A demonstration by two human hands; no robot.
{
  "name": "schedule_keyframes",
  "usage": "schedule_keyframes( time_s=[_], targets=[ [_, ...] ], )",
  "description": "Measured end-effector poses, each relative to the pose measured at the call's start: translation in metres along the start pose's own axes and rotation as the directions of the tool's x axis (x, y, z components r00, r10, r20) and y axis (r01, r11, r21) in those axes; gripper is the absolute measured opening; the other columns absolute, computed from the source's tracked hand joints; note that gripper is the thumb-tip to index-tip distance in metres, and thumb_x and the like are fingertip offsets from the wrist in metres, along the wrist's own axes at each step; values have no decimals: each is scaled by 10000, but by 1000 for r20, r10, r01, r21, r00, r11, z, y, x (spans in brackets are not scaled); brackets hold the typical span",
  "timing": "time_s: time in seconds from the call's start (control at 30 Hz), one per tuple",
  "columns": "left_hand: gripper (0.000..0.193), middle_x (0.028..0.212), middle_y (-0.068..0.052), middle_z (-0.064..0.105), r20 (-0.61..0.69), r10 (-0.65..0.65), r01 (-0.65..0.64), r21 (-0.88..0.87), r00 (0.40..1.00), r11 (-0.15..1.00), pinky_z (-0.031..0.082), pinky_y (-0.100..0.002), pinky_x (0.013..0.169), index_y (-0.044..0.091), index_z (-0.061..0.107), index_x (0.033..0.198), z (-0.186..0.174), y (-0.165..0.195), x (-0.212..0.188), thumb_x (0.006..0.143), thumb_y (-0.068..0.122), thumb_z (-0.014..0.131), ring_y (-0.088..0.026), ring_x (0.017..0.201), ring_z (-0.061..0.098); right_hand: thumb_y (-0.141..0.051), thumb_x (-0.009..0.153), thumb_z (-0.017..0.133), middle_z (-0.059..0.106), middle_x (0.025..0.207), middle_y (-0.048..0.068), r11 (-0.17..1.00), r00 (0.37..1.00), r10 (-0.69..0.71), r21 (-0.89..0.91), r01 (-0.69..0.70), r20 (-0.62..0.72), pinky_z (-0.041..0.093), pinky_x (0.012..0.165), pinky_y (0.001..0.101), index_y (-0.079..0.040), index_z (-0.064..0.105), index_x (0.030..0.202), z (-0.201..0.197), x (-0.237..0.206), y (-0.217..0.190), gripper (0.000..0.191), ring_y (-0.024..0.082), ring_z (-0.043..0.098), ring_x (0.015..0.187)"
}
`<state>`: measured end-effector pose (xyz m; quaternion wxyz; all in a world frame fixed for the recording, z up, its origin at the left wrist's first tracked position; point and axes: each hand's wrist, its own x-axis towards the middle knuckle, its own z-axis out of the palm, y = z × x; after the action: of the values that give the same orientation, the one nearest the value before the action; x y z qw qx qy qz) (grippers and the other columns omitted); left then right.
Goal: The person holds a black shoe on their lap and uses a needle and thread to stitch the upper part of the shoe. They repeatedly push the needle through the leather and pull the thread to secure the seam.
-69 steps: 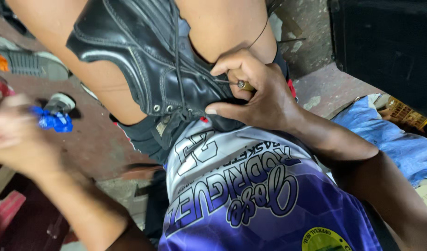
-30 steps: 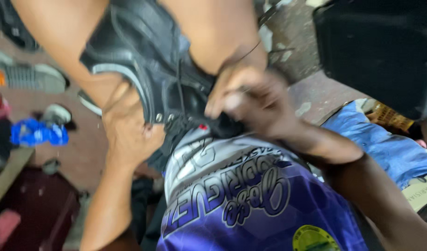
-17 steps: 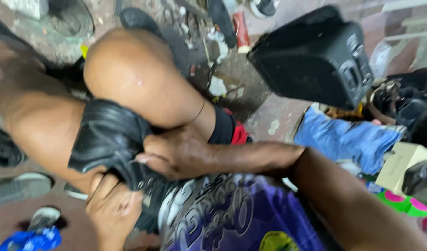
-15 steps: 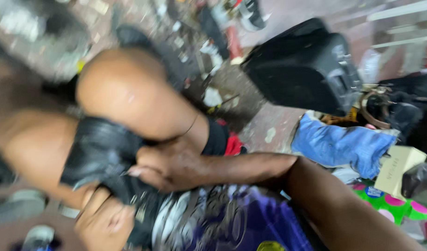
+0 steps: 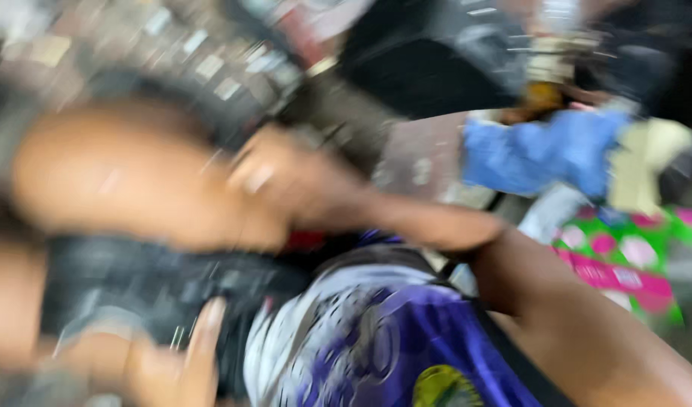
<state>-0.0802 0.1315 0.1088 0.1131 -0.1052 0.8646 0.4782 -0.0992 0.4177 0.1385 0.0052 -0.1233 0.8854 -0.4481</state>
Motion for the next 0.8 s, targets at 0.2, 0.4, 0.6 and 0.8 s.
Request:
schedule_keyframes(
  time_s=[0.2,0.4,0.6,0.8],
  targets=[
    [243,1008,0,745,388,-62,239,-425,920,873,554,-239,832,9,721,1072,7,-37,-8,863,79,823,-69,877,674,-70,1109,656,741,1199,141,994,980,3,-104,18,201,590,726,321,-41,642,1330,11,-21,10,223,226,765,901],
    [172,1028,18,730,447,-20,305,-576,894,759,536,-218,844,-3,736,1088,-9,-57,-7,930,-60,770,-40,911,645,-32,982,677,764,1114,134,998,919,6,-63,20,395,613,749,343,-49,713,1225,42,-5,-30,247,230,762,851],
    [204,1070,7,739,455,-24,338,-624,890,705,546,-226,884,-7,728,1115,-16,-55,-4,926,-75,761,-51,945,667,-19,909,681,769,1037,139,988,872,-34,-118,104,488,594,703,392,-60,721,1246,45,8,-28,342,278,744,795],
    [191,1070,5,744,478,-6,307,-554,879,774,549,-227,888,-5,735,1130,-24,-57,-3,947,-50,764,-50,944,657,-23,923,662,754,1036,175,980,855,-37,-150,133,518,574,654,412,-61,711,1279,45,16,-39,361,303,719,745]
  ],
)
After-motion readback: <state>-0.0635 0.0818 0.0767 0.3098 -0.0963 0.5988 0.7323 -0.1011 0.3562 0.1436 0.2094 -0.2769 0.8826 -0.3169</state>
